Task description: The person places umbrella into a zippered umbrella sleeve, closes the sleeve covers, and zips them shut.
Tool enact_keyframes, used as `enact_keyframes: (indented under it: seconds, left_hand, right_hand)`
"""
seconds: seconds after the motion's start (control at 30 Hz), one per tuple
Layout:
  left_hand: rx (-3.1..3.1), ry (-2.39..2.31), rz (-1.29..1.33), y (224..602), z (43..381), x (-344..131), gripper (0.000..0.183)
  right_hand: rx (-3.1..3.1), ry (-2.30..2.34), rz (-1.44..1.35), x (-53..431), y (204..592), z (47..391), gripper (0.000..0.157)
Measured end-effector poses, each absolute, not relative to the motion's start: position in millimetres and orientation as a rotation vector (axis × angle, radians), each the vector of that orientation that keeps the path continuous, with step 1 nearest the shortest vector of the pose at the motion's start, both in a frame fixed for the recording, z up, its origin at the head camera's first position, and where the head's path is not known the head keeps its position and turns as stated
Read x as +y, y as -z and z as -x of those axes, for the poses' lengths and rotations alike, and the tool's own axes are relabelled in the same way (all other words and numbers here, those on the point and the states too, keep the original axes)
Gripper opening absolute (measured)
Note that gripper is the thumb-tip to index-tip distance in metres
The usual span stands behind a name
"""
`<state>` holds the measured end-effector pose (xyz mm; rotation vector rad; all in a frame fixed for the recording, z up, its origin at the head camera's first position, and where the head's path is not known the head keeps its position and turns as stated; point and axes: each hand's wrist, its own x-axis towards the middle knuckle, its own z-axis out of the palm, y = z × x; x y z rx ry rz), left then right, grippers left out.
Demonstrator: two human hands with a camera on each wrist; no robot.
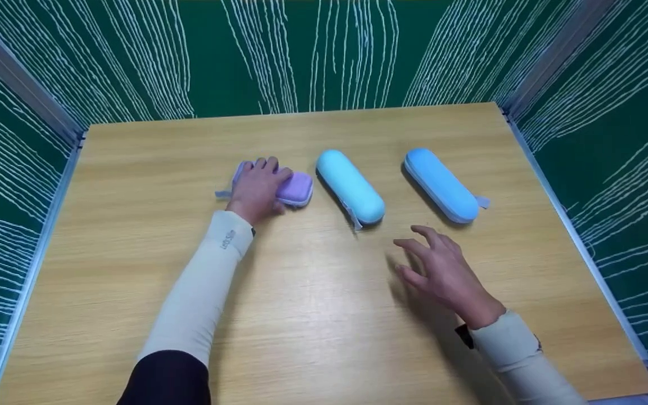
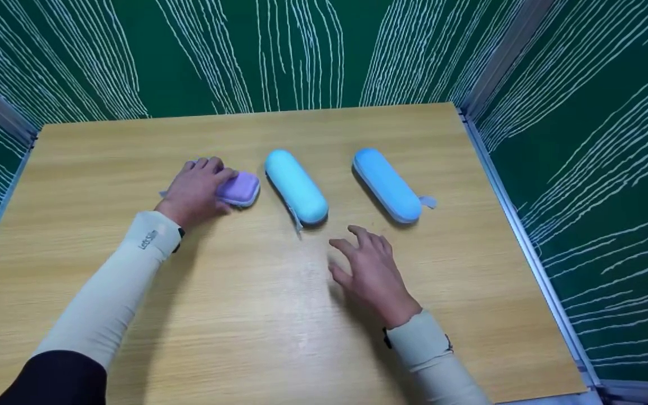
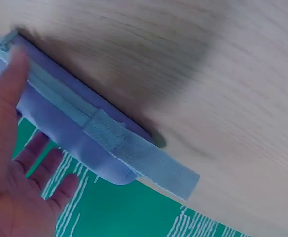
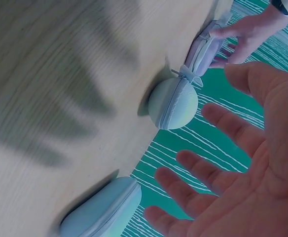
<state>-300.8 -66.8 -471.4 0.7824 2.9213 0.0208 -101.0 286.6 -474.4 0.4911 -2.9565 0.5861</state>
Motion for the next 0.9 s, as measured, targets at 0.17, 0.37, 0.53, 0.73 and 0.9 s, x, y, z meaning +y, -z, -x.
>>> enact_keyframes:
  seconds: [0.17,0.37,0.53,0.73,0.9]
  left_hand:
    - [2.887,-0.102,-0.778,475.4,300.4,-77.1,0.077]
    - [2.884,-0.112,-0.740,475.3,294.0,-87.1,0.080]
    - [2.843,-0.308,-0.642,475.9,281.4,-91.8,0.077]
    - [2.829,-0.391,-0.601,475.2,268.2,-97.3,0.076]
    - [2.823,-0.423,-0.589,469.2,261.0,-102.3,0.078]
  right_hand:
    - [-2.990,-0.599,-0.492,282.8,473.4,101.8,0.047]
    - [-3.016,-0.607,-0.490,281.0,470.2,101.3,0.047]
    - [-2.988,-0.604,-0.526,277.5,466.9,102.4,0.048]
    - [-2.890,-0.613,-0.602,267.7,460.4,106.9,0.046]
    - [-2.838,-0.667,-0.641,257.2,454.6,110.1,0.044]
